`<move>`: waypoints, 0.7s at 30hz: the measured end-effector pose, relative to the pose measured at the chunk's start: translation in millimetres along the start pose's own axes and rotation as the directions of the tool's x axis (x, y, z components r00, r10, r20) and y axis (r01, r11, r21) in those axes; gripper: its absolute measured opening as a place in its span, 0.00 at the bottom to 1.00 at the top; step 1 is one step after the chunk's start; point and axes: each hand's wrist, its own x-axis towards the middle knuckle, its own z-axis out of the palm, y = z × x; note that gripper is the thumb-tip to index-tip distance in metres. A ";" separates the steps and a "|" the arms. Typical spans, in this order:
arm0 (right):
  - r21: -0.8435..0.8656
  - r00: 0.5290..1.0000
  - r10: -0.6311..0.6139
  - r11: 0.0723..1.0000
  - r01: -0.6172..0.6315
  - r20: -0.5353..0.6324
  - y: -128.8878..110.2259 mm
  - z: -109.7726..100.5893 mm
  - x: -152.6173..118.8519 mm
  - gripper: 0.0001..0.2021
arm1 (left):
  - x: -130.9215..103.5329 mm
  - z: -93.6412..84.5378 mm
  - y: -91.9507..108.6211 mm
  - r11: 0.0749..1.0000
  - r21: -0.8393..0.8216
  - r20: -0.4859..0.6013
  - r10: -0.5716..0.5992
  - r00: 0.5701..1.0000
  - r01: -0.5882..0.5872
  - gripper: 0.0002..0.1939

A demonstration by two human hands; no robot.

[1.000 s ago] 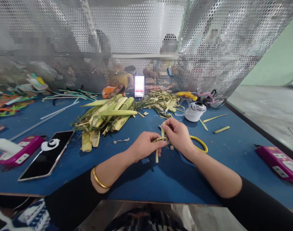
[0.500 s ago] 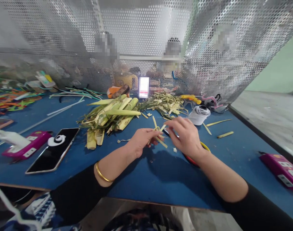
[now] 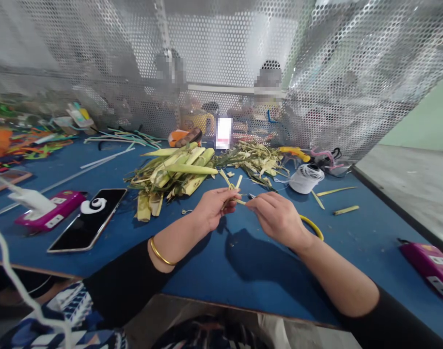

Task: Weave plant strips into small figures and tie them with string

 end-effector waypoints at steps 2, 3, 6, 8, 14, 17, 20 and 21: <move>-0.009 0.996 0.089 0.996 -0.089 0.003 2.4 -0.8 1.4 0.11 | 0.4 0.1 0.2 1.000 -0.002 0.009 -0.025 1.000 0.025 0.02; -0.023 0.991 0.131 0.991 -0.131 -0.001 3.0 -1.0 2.1 0.11 | 0.2 0.2 -0.1 0.999 -0.004 0.016 -0.035 0.999 0.035 0.02; -0.131 0.980 0.189 0.972 -0.196 -0.060 0.2 -1.7 4.0 0.09 | -1.4 0.3 -2.3 0.999 -0.010 0.046 -0.050 0.998 0.051 0.01; -0.207 0.989 0.120 0.969 -0.135 -0.082 -5.7 -1.9 4.9 0.08 | -2.7 0.6 -4.8 0.998 -0.019 0.064 -0.055 0.996 0.056 0.02; -0.284 0.970 -0.206 0.930 0.235 0.127 -22.3 5.1 6.9 0.11 | -1.7 1.8 -14.6 0.996 -0.067 0.137 -0.057 0.989 0.067 0.07; -0.297 0.964 -0.204 0.922 0.247 0.171 -22.7 9.1 7.3 0.13 | 0.4 2.2 -17.4 0.996 -0.072 0.141 -0.049 0.989 0.059 0.11; -0.295 0.967 -0.169 0.930 0.221 0.190 -21.9 10.9 7.5 0.14 | 1.6 2.6 -18.2 0.996 -0.058 0.133 -0.053 0.990 0.062 0.11; -0.291 0.969 -0.159 0.934 0.209 0.187 -21.8 11.4 7.5 0.14 | 1.7 2.6 -18.1 0.997 -0.054 0.126 -0.054 0.991 0.061 0.11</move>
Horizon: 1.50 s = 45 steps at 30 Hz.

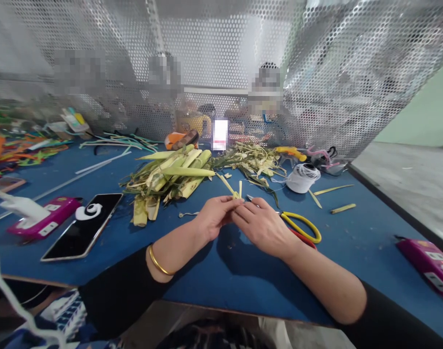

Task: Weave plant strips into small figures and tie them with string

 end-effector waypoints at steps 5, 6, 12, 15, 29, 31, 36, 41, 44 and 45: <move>0.095 0.992 0.100 0.991 -0.092 -0.075 -0.1 5.0 -1.6 0.15 | -2.2 -0.8 5.8 0.999 0.053 0.042 0.002 0.999 -0.004 0.13; 0.120 0.987 0.131 0.986 -0.120 -0.088 0.3 6.2 -2.4 0.14 | -3.1 -1.3 7.8 0.997 0.072 0.085 -0.003 0.996 -0.003 0.13; 0.164 0.973 0.187 0.973 -0.164 -0.136 0.9 6.1 -4.2 0.12 | -6.3 -3.4 15.1 0.986 0.154 0.163 0.045 0.986 -0.070 0.11; 0.167 0.986 0.065 0.985 -0.038 -0.156 -1.8 1.2 -2.5 0.14 | -5.9 -3.2 14.4 0.983 0.158 0.109 0.076 0.991 -0.093 0.09; 0.276 0.955 0.203 0.951 -0.139 -0.217 0.2 -6.2 -3.1 0.09 | -9.6 0.6 19.1 0.984 0.136 -0.020 0.117 0.993 -0.114 0.03; 0.239 0.899 0.406 0.901 -0.363 -0.166 5.7 -3.0 -5.4 0.11 | -9.1 -0.7 21.1 0.984 0.127 -0.016 0.131 0.991 -0.128 0.03; 0.278 0.870 0.483 0.826 -0.491 0.102 14.4 7.4 -9.8 0.13 | -10.9 0.2 22.1 0.978 0.158 0.011 0.135 0.991 -0.135 0.05; 0.353 0.898 0.427 0.828 -0.435 0.105 15.2 1.6 -9.2 0.17 | -7.9 1.7 19.6 0.947 0.251 -0.063 0.221 0.973 -0.199 0.07; 0.514 0.911 0.385 0.756 -0.404 0.150 19.9 -9.7 -7.9 0.17 | -4.7 -0.1 19.3 0.936 0.281 -0.071 0.242 0.968 -0.213 0.07; 0.580 0.903 0.387 0.698 -0.421 0.189 22.4 -12.7 -7.5 0.17 | -4.2 -0.7 19.5 0.936 0.282 -0.057 0.237 0.970 -0.212 0.07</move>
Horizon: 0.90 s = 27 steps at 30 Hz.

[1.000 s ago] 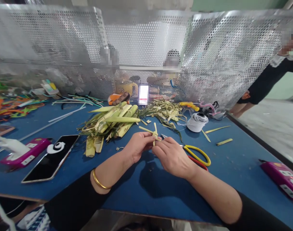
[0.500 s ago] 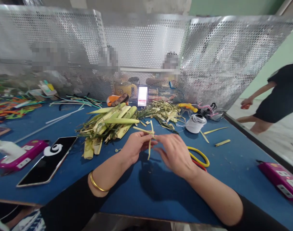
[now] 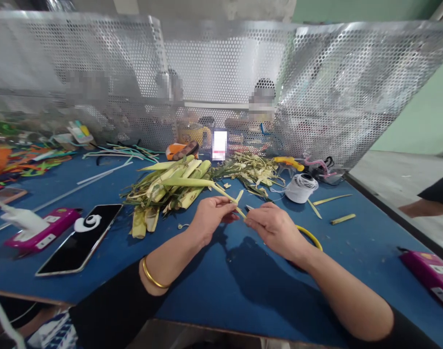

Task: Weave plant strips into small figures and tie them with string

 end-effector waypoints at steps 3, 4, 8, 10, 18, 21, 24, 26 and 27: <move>0.330 0.972 0.194 0.916 -0.227 0.129 4.4 -6.9 2.9 0.18 | -0.9 -1.2 0.8 0.999 -0.026 0.059 -0.024 0.998 0.025 0.08; 0.458 0.940 0.288 0.821 -0.340 0.183 7.2 -7.0 3.9 0.20 | -2.0 -1.3 1.3 0.998 -0.037 0.078 -0.038 0.996 0.041 0.09; 0.798 0.746 0.571 0.241 -0.553 0.344 16.4 0.8 7.4 0.22 | -8.2 -1.3 3.0 0.993 -0.037 0.178 -0.108 0.978 0.116 0.13; 0.860 0.710 0.605 0.079 -0.503 0.360 15.9 6.2 8.3 0.19 | -10.7 -1.5 2.8 0.989 -0.004 0.256 -0.141 0.956 0.147 0.14; 0.887 0.744 0.631 0.189 -0.421 0.219 4.8 22.8 7.5 0.17 | -14.2 3.8 -4.1 0.985 0.102 0.259 -0.160 0.952 0.138 0.15; 0.859 0.766 0.638 0.347 -0.378 0.080 3.4 25.8 8.0 0.16 | -15.1 5.8 -7.0 0.983 0.115 0.247 -0.169 0.954 0.145 0.14; 0.839 0.773 0.635 0.424 -0.343 -0.005 3.4 27.3 8.9 0.15 | -15.2 5.8 -7.4 0.981 0.102 0.266 -0.187 0.946 0.165 0.11; 0.852 0.767 0.642 0.408 -0.330 -0.010 5.4 28.3 8.8 0.14 | -15.2 5.3 -6.4 0.982 0.092 0.279 -0.186 0.942 0.167 0.11; 0.862 0.754 0.656 0.388 -0.326 -0.010 7.0 28.7 8.5 0.14 | -15.2 5.1 -5.7 0.982 0.088 0.289 -0.186 0.939 0.167 0.11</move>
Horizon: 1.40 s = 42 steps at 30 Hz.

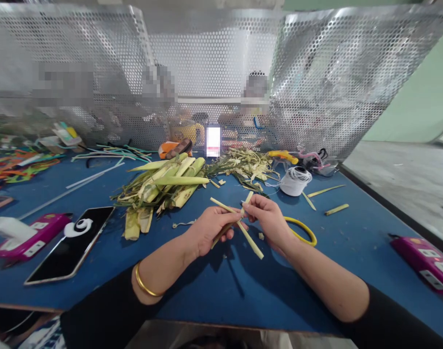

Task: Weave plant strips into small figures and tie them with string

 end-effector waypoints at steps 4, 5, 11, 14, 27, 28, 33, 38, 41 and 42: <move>0.043 0.995 -0.003 0.999 0.007 -0.101 3.0 -3.9 2.8 0.14 | -0.8 -0.3 2.3 1.000 -0.010 0.023 0.005 1.000 -0.005 0.12; 0.033 0.994 -0.018 0.999 0.022 -0.109 2.8 -4.5 3.3 0.14 | -0.9 -0.4 2.6 1.000 -0.011 0.024 0.008 1.000 -0.008 0.13; -0.129 0.997 -0.062 0.990 0.055 -0.055 -6.1 -14.5 10.6 0.17 | -1.4 -2.0 4.6 1.000 0.008 0.070 0.028 0.997 -0.028 0.17; -0.281 0.962 -0.182 0.952 0.121 -0.202 -13.8 -26.3 16.9 0.15 | -3.1 -0.4 5.6 0.996 0.070 0.041 0.046 0.998 -0.049 0.17; -0.201 0.990 -0.007 0.979 0.036 0.141 -16.7 -7.1 -5.4 0.13 | -7.9 3.6 -0.3 0.890 0.419 0.102 0.151 0.983 -0.180 0.17; -0.215 0.996 -0.039 0.975 0.057 0.083 -14.0 -6.8 -5.0 0.13 | -8.1 3.5 0.0 0.889 0.420 0.111 0.148 0.983 -0.181 0.15; -0.415 0.974 -0.226 0.883 0.217 0.028 -8.2 -11.3 0.9 0.12 | -8.2 5.0 0.1 0.916 0.380 0.090 0.106 0.990 -0.132 0.10; -0.720 0.725 -0.689 0.503 0.478 0.000 -31.8 -22.0 -4.3 0.09 | -3.7 2.5 2.0 0.996 0.044 -0.054 0.083 0.995 -0.081 0.11; -0.733 0.683 -0.719 0.397 0.553 0.126 -38.6 -18.7 -15.3 0.13 | 0.5 -0.8 2.9 0.980 -0.153 -0.077 0.116 0.990 -0.126 0.12; -0.720 0.719 -0.669 0.405 0.564 0.187 -36.8 -15.3 -18.7 0.14 | 1.8 -1.4 2.6 0.970 -0.191 -0.083 0.135 0.987 -0.148 0.13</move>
